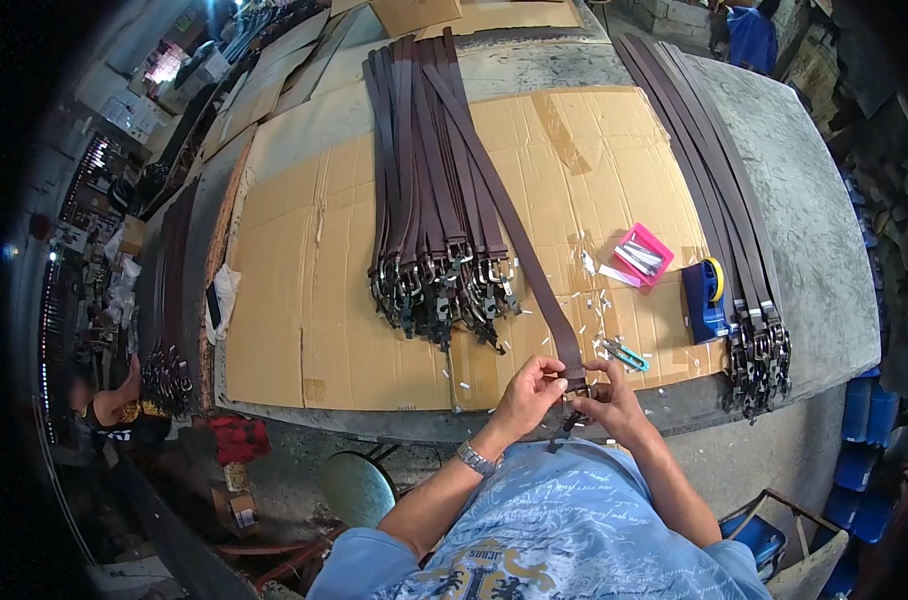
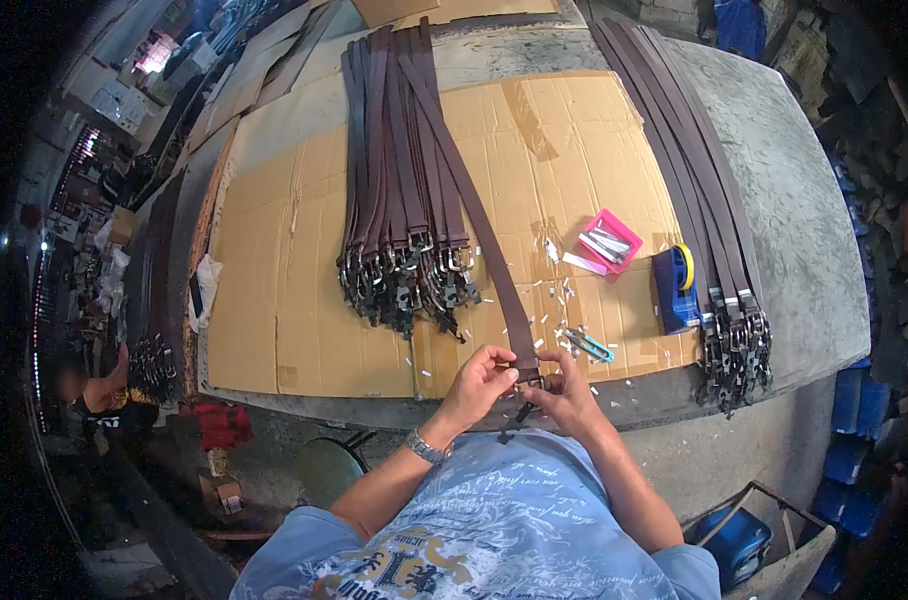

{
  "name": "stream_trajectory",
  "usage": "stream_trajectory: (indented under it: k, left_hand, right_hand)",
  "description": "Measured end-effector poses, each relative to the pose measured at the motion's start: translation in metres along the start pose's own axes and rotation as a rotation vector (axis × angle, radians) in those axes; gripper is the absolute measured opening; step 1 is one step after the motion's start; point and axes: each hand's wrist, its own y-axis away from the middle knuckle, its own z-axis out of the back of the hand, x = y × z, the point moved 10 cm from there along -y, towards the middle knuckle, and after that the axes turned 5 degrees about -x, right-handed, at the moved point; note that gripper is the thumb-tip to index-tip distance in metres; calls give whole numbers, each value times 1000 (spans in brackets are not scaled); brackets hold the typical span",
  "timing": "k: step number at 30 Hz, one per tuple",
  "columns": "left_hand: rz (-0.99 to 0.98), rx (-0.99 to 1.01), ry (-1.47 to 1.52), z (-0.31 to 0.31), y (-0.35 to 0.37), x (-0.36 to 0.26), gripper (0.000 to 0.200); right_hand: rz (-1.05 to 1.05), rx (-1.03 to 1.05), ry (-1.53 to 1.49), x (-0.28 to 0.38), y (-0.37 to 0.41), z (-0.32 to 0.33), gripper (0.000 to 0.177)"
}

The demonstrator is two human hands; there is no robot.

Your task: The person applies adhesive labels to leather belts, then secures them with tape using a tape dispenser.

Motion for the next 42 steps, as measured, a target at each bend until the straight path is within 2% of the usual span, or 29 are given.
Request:
stream_trajectory:
  k: [3,4,7,8,10,12,14,15,17,21,23,25,26,28,30,32,34,35,37,38,40,41,42]
  left_hand:
    - [215,-140,369,-9,-2,5,42]
    - [298,-146,356,-6,-9,26,48]
    - [430,-99,293,-11,-19,71,25]
    - [409,-142,284,-9,-21,78,19]
    - [352,-221,277,-7,-27,86,14]
    - [385,-218,219,-5,-29,93,13]
    - [406,-232,220,1,-23,103,13]
    - [406,-241,183,4,-25,106,13]
    - [396,-250,157,5,-29,105,13]
    - [374,-227,141,6,-31,106,17]
    - [340,-248,130,12,-32,104,17]
    - [348,-254,142,16,-31,107,18]
    - [355,-254,158,17,-31,108,19]
    - [347,-237,146,17,-33,110,18]
    - [339,-224,133,18,-32,112,17]
    - [320,-230,157,17,-33,110,15]
    - [309,-208,116,12,-32,99,14]
    - [307,-175,78,8,-31,95,13]
    - [279,-178,49,14,-33,105,14]
    - [280,-147,45,13,-32,107,13]
    - [263,-115,41,8,-29,104,13]
    - [264,-122,41,6,-27,104,13]
    - [271,-137,76,3,-24,100,13]
  right_hand:
    - [48,56,129,-6,-7,1,57]
    - [75,78,164,-13,-12,-1,57]
    - [95,110,224,-18,-3,4,57]
    - [220,103,301,-27,-2,11,58]
    - [219,82,449,-32,14,34,50]
    - [196,68,524,-43,28,57,47]
    - [-101,259,714,-88,52,71,49]
    - [-102,265,723,-80,66,75,49]
    - [-75,142,531,-48,94,89,55]
    - [1,118,604,-35,121,105,54]
    - [-47,180,515,-10,131,103,51]
    - [-10,191,401,12,126,106,47]
    - [25,196,291,25,120,108,43]
    - [128,-15,502,53,90,125,31]
    - [377,-267,620,66,48,143,22]
    - [655,-463,836,74,5,142,21]
    - [830,-533,915,76,-39,129,25]
    - [837,-529,907,76,-62,123,25]
    - [1012,-526,1028,86,-91,99,31]
    - [1020,-523,1021,86,-107,94,31]
    - [869,-522,1278,76,-141,83,34]
    - [872,-515,1275,73,-147,81,34]
    - [804,-492,1394,67,-155,79,34]
